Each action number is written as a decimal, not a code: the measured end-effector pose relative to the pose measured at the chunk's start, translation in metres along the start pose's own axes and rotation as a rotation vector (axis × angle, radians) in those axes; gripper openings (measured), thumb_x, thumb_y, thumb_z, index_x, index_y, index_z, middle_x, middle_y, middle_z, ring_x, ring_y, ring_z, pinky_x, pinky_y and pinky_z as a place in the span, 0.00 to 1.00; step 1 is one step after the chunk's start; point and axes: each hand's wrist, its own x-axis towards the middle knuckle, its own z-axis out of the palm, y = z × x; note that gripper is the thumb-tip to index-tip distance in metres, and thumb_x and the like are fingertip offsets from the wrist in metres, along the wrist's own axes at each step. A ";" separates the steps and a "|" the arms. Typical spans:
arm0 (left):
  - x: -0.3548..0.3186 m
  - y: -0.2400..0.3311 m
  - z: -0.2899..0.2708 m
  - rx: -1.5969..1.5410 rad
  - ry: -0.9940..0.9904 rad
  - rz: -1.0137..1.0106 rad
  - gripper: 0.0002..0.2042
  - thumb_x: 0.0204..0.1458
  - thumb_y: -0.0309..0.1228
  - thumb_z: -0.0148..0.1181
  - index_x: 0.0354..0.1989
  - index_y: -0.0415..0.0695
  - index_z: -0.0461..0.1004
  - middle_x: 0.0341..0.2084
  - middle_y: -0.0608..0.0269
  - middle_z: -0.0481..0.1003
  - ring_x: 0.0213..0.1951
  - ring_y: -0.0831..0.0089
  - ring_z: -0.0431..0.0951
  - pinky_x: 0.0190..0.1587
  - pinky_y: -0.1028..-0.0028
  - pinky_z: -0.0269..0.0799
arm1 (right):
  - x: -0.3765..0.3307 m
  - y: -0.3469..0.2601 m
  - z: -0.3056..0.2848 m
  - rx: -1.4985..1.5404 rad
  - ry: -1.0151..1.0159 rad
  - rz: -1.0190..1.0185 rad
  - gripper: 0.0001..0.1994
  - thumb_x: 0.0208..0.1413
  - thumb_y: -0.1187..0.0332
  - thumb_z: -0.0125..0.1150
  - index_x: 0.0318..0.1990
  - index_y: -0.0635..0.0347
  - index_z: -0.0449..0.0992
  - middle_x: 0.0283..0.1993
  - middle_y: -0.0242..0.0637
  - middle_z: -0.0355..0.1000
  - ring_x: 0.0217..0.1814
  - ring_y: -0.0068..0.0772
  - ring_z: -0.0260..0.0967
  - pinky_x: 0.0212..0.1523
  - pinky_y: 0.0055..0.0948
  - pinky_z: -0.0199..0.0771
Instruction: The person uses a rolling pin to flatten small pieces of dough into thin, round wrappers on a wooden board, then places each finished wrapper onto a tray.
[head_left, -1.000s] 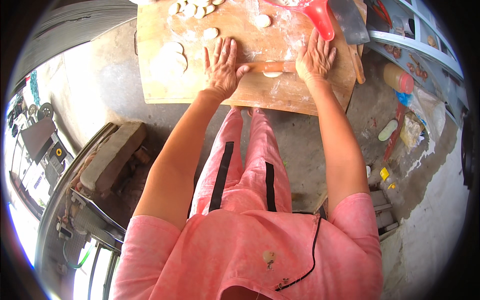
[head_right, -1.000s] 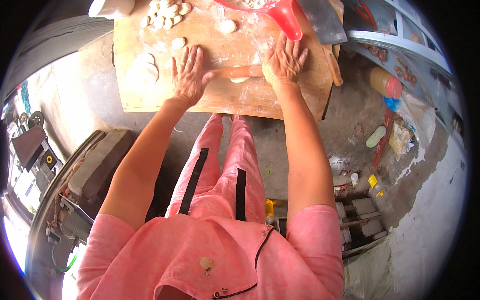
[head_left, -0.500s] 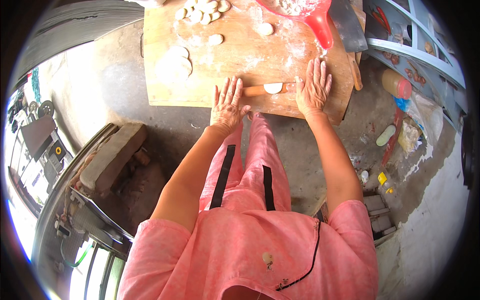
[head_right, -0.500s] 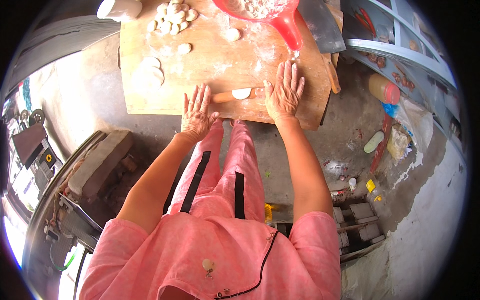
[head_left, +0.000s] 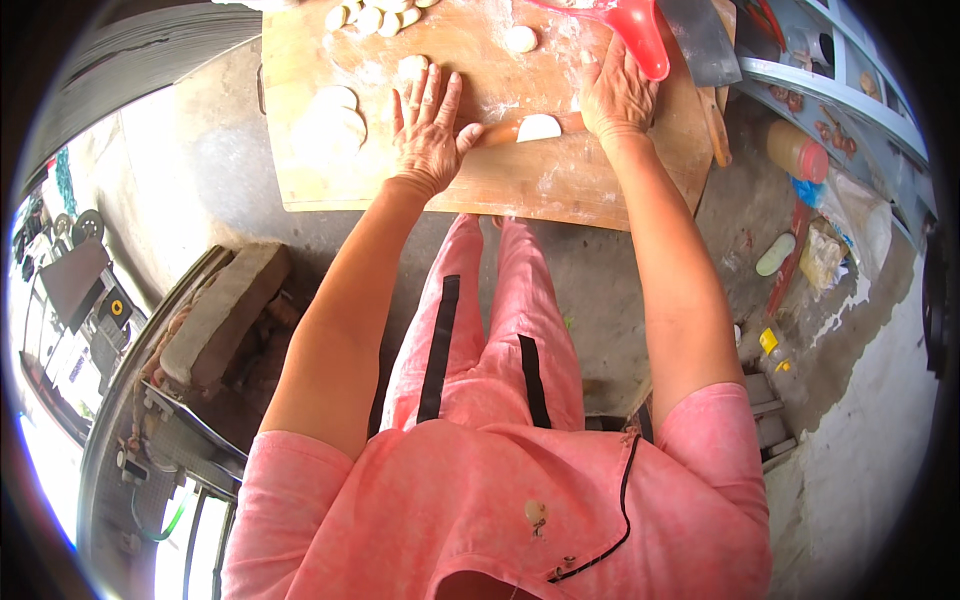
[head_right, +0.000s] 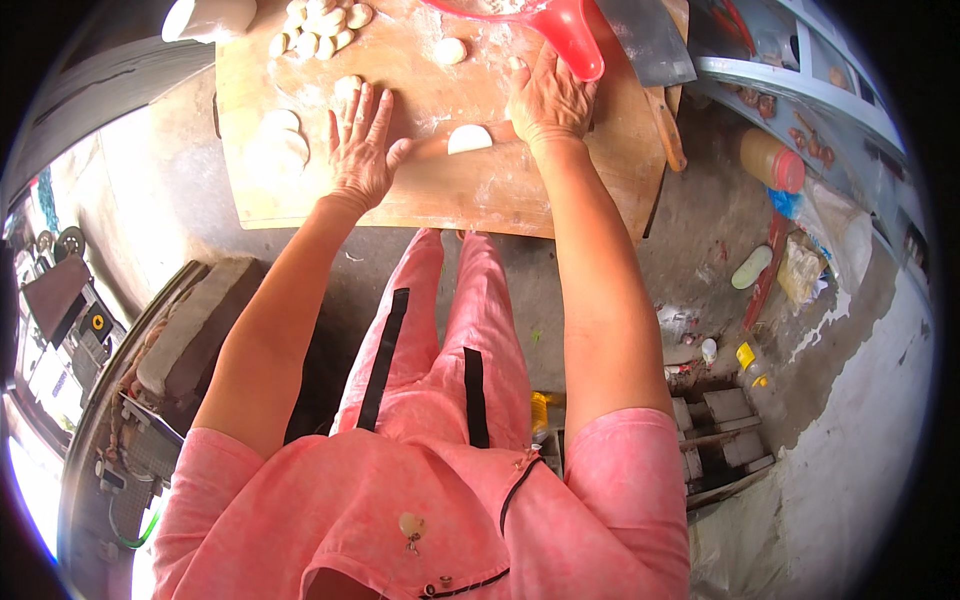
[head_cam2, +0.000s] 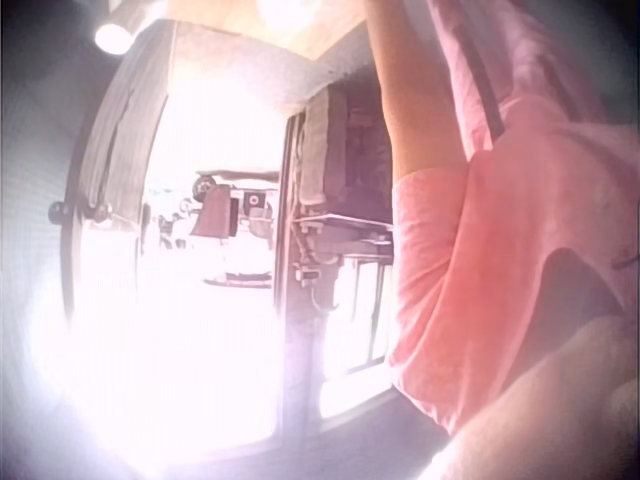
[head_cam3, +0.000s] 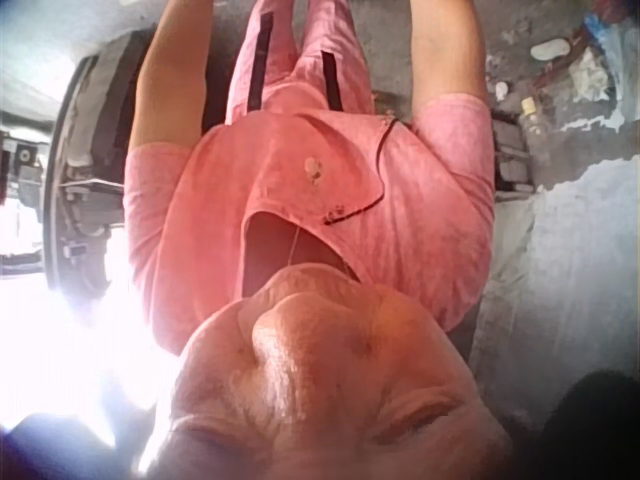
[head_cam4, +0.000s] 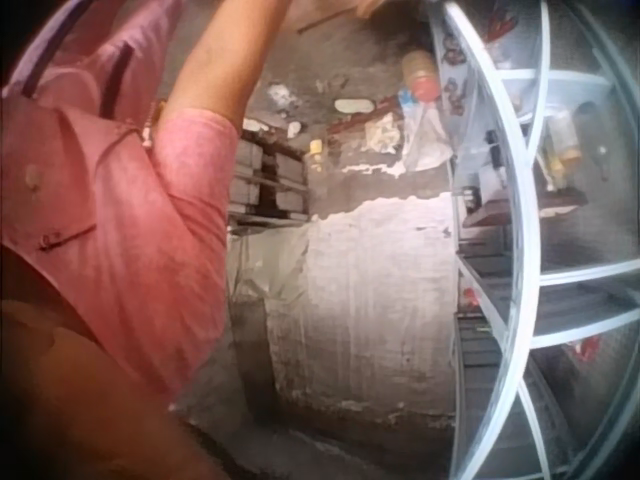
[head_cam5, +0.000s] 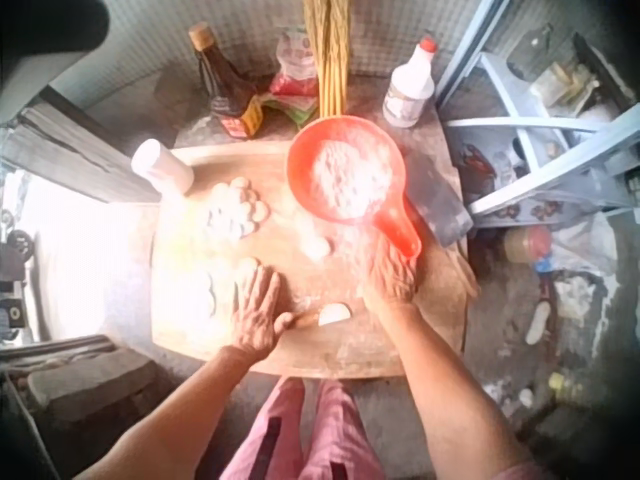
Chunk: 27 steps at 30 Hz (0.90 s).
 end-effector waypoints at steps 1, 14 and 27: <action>-0.002 0.002 0.002 -0.002 -0.004 -0.002 0.35 0.58 0.58 0.35 0.70 0.51 0.45 0.70 0.55 0.42 0.71 0.61 0.35 0.69 0.52 0.25 | -0.001 0.001 0.000 0.015 0.012 0.008 0.35 0.59 0.53 0.42 0.69 0.60 0.42 0.73 0.45 0.41 0.75 0.46 0.37 0.70 0.45 0.37; -0.043 0.063 -0.014 -0.547 -0.189 0.054 0.38 0.45 0.34 0.64 0.66 0.46 0.52 0.63 0.50 0.56 0.64 0.51 0.55 0.64 0.57 0.53 | -0.087 0.035 -0.034 0.189 -0.260 -0.446 0.44 0.43 0.51 0.65 0.67 0.55 0.52 0.71 0.35 0.47 0.74 0.37 0.39 0.71 0.45 0.39; -0.005 0.072 0.026 -1.042 -0.140 -0.590 0.06 0.56 0.30 0.54 0.35 0.40 0.73 0.28 0.51 0.77 0.27 0.62 0.78 0.35 0.66 0.74 | -0.103 0.022 -0.042 0.204 -0.200 -0.487 0.19 0.36 0.68 0.69 0.38 0.52 0.70 0.50 0.27 0.68 0.59 0.33 0.62 0.57 0.36 0.59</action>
